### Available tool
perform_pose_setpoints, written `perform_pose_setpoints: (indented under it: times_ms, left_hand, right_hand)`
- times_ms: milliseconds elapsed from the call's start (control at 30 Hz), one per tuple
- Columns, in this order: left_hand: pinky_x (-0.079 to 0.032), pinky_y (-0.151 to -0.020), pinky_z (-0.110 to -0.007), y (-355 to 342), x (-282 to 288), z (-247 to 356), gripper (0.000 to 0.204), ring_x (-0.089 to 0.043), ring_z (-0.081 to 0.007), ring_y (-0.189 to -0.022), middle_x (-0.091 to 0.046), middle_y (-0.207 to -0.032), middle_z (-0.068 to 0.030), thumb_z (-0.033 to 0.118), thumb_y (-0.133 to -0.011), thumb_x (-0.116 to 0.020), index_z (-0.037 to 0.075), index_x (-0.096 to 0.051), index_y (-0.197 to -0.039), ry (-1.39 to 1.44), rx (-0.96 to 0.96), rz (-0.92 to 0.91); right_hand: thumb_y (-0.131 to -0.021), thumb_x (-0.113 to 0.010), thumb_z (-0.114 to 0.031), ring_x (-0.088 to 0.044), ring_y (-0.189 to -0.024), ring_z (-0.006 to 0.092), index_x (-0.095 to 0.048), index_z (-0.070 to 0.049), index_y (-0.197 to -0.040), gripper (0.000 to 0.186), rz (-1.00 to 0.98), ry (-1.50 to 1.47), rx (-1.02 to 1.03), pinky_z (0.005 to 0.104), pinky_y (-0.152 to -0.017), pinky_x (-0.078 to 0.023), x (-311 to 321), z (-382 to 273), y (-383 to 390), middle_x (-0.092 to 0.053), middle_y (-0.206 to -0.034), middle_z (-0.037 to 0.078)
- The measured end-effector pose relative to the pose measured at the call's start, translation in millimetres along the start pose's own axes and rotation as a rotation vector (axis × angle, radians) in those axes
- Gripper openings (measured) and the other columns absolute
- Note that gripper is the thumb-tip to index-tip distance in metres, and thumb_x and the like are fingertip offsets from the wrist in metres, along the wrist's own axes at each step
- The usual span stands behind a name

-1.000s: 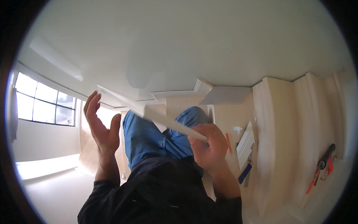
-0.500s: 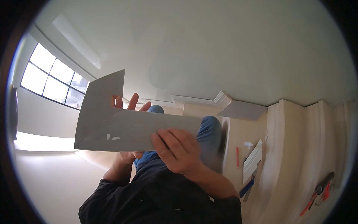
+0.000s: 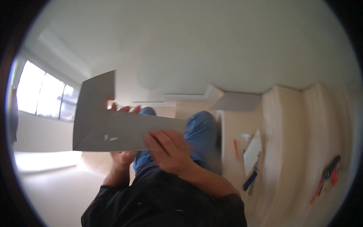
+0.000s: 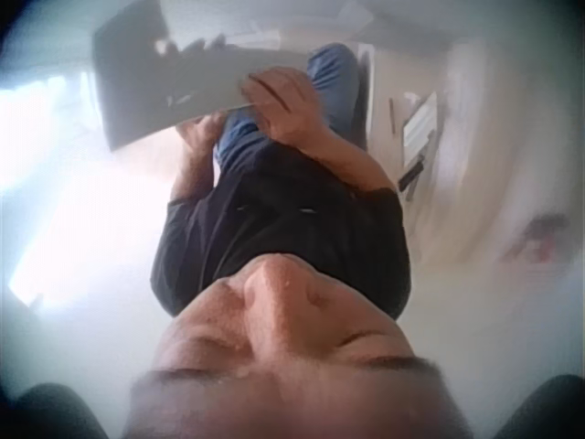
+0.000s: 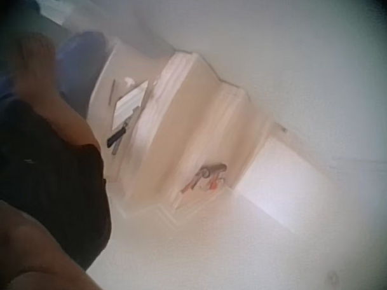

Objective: Measure, test fit, and apply adhesive to crown molding pieces for installation on stairs.

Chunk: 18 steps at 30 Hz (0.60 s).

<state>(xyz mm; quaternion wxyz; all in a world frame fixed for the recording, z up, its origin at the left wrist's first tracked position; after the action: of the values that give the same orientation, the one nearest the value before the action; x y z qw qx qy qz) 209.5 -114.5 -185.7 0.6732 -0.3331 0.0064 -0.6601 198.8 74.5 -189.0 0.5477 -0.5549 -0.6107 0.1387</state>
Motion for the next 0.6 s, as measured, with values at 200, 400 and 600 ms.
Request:
perform_pose_setpoints:
  times_ms: [200, 400, 600]
  left_hand:
    - [-0.030, -0.126, -0.061, 2, 1, 3, 0.096, -0.044, -0.0431, -0.151, -0.053, -0.157, -0.0241, 0.069, -0.100, -0.056, -0.001, -0.037, -0.163, -0.045, -0.058, 0.028]
    - [-0.041, -0.120, -0.059, -13, 6, -6, 0.130, -0.054, -0.0414, -0.142, -0.049, -0.158, -0.0223, 0.092, -0.081, -0.058, 0.000, -0.025, -0.167, 0.126, -0.030, -0.187]
    - [-0.043, -0.119, -0.052, -29, -14, 11, 0.137, -0.054, -0.0382, -0.142, -0.047, -0.157, -0.0218, 0.080, -0.075, -0.078, -0.002, -0.019, -0.168, 0.364, -0.024, -0.245]
  right_hand:
    - [-0.086, -0.086, -0.028, -0.067, -0.111, 0.0388, -0.066, -0.002, -0.130, 0.056, 0.038, 0.071, -0.196, 0.0481, -0.095, -0.056, 55, 27, 53, -0.065, -0.129, 0.019]
    - [-0.086, -0.083, -0.019, -0.061, -0.123, 0.0411, -0.061, -0.003, -0.137, 0.057, 0.246, 0.775, -0.567, 0.0520, -0.105, -0.050, 239, 55, 139, -0.062, -0.134, 0.021]
    - [-0.092, -0.080, -0.016, -0.049, -0.142, 0.0418, -0.053, 0.001, -0.146, 0.063, 0.376, 1.446, -0.586, 0.0516, -0.121, -0.038, 492, 60, 188, -0.057, -0.146, 0.022]
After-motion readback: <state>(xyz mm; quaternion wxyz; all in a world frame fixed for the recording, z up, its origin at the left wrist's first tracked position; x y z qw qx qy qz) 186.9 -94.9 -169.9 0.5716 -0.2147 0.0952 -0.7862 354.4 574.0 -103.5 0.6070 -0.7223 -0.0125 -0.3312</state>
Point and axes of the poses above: each hand's wrist, its own y-axis away from the middle knuckle, its own x-axis out of the back of the hand, z = x × y, the point moved 6 cm from there along -y, towards the middle knuckle
